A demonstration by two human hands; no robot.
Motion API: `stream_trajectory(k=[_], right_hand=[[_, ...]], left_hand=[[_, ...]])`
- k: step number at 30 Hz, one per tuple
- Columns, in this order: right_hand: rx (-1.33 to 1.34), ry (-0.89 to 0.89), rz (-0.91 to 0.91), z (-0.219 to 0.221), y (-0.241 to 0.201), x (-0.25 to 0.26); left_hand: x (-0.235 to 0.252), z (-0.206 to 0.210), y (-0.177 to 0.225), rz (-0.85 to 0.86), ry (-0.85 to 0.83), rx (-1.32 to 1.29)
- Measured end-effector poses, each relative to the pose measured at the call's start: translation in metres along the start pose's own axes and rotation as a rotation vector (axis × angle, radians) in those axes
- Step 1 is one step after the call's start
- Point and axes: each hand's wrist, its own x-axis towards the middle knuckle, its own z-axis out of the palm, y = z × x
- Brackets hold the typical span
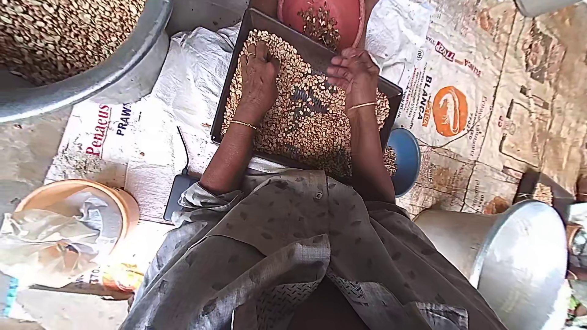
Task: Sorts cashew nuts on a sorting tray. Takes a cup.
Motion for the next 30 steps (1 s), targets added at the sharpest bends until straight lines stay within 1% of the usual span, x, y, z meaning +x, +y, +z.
stream_trajectory(k=[1,3,4,5,6,7,9,10,12,13,15,16,17,18,19,22,23,24,25,27,28,30], right_hand=[[-0.119,-0.193,0.011,0.010,0.006,-0.020],[-0.276,-0.657,0.136,0.023,0.021,-0.061],[-0.337,-0.827,0.200,0.027,0.031,-0.075],[-0.400,-0.903,0.233,0.026,0.042,-0.086],[-0.430,-0.878,0.246,0.021,0.053,-0.093],[-0.428,-0.787,0.269,0.012,0.061,-0.096],[-0.372,-0.520,0.324,-0.007,0.063,-0.094],[-0.350,-0.357,0.296,-0.016,0.062,-0.090],[-0.281,-0.062,0.174,-0.033,0.062,-0.077],[-0.234,0.046,0.105,-0.040,0.062,-0.070],[-0.226,0.161,-0.036,-0.046,0.059,-0.061],[-0.268,0.159,-0.112,-0.045,0.058,-0.061],[-0.320,0.112,-0.195,-0.041,0.059,-0.063],[-0.358,0.018,-0.265,-0.034,0.059,-0.068],[-0.371,-0.129,-0.301,-0.025,0.059,-0.076],[-0.360,-0.744,-0.261,0.002,0.066,-0.099],[-0.375,-0.903,-0.287,0.008,0.072,-0.104],[-0.376,-1.005,-0.337,0.011,0.078,-0.106],[-0.391,-1.049,-0.370,0.009,0.082,-0.107],[-0.473,-1.083,-0.399,-0.005,0.081,-0.106],[-0.536,-1.088,-0.424,-0.014,0.076,-0.106],[-0.676,-1.113,-0.415,-0.036,0.059,-0.109]], left_hand=[[0.000,0.000,0.000,-0.003,-0.003,-0.004],[-0.001,-0.001,0.002,-0.014,-0.019,-0.002],[-0.001,-0.001,0.002,-0.017,-0.023,0.003],[0.000,-0.001,0.002,-0.021,-0.027,0.009],[0.000,-0.001,0.002,-0.022,-0.027,0.007],[0.000,-0.001,0.002,-0.021,-0.022,0.001],[0.000,0.001,0.002,-0.019,-0.020,0.004],[0.000,0.001,0.001,-0.021,-0.021,0.008],[0.001,0.002,0.002,-0.020,-0.019,0.010],[0.001,0.002,0.002,-0.019,-0.013,0.011],[0.001,0.002,0.002,-0.023,-0.009,0.013],[0.000,0.003,0.001,-0.030,-0.015,0.018],[0.001,0.003,0.001,-0.032,-0.015,0.018],[0.001,0.004,0.000,-0.026,-0.008,0.015],[0.001,0.004,-0.001,-0.018,-0.001,0.011],[0.000,0.004,-0.001,0.000,0.013,0.012],[-0.001,0.004,-0.001,0.003,0.015,0.012],[-0.001,0.003,-0.001,0.007,0.017,0.012],[-0.002,0.003,-0.001,0.010,0.021,0.009],[-0.001,0.004,-0.001,0.008,0.025,0.007],[-0.001,0.004,-0.001,0.007,0.026,0.009],[-0.001,0.003,0.000,-0.005,0.011,0.014]])
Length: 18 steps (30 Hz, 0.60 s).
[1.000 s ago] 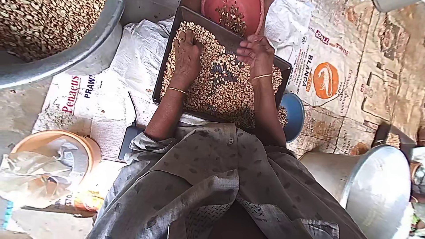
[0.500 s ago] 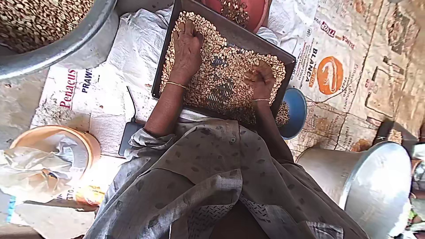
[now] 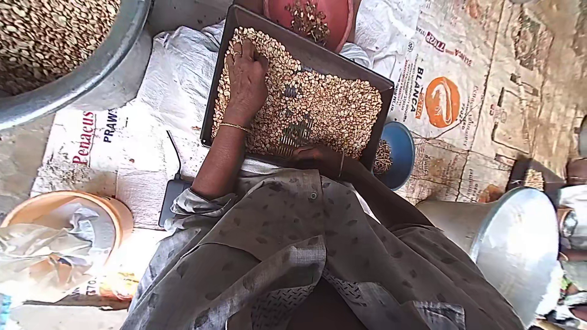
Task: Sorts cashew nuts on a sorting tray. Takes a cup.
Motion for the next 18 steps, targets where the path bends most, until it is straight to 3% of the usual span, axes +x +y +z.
stream_trajectory(k=[4,9,11,18], right_hand=[[-0.032,-0.162,0.422,-0.050,-0.010,-0.036],[-0.144,0.472,0.630,-0.071,0.004,-0.039],[-0.225,0.612,0.706,-0.062,0.009,-0.016],[-0.543,0.400,0.973,-0.027,0.011,0.044]], left_hand=[[0.001,-0.001,0.002,-0.006,-0.019,0.011],[0.000,0.000,0.001,0.011,0.009,-0.002],[0.000,-0.001,0.003,-0.001,0.002,0.001],[-0.001,-0.003,0.002,-0.014,-0.011,-0.015]])
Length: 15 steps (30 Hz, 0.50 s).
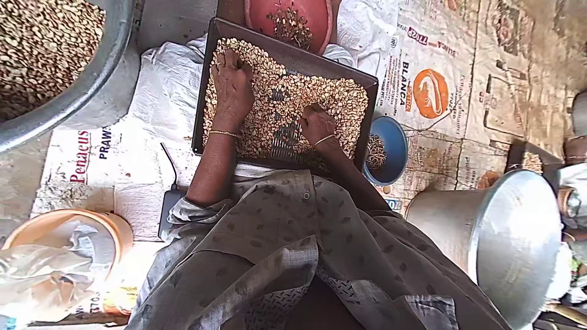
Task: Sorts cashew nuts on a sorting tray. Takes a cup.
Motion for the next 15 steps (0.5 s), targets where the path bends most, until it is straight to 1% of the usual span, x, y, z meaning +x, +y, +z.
stream_trajectory(k=[4,7,11,13,15], right_hand=[[0.069,0.046,-0.024,0.001,0.008,-0.003],[0.270,0.099,-0.017,-0.003,0.023,-0.006],[0.563,0.205,0.031,-0.019,0.057,-0.010],[0.715,0.329,0.058,-0.034,0.081,-0.016],[0.957,0.559,0.153,-0.049,0.108,-0.020]], left_hand=[[0.000,0.000,0.001,0.007,-0.006,-0.010],[0.000,0.000,0.001,0.014,0.002,-0.007],[0.000,0.001,-0.001,0.033,0.013,-0.014],[0.000,0.003,-0.002,0.034,0.018,-0.009],[-0.001,0.004,-0.002,0.040,0.035,0.001]])
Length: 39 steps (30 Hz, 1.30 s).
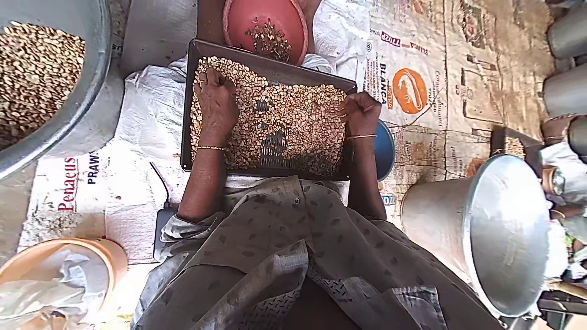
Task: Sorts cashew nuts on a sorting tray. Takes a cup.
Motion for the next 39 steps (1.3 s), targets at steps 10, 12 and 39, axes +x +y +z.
stream_trajectory(k=[10,12,39], right_hand=[[0.252,-0.148,0.037,0.016,0.003,0.019],[-0.175,-0.300,-0.127,0.030,0.002,0.028],[0.497,-0.258,0.134,0.007,0.005,0.005]], left_hand=[[-0.014,0.029,0.039,0.390,-0.160,-0.123],[-0.013,0.036,0.040,0.357,-0.267,-0.099],[0.016,0.065,0.110,-0.161,-0.455,-0.108]])
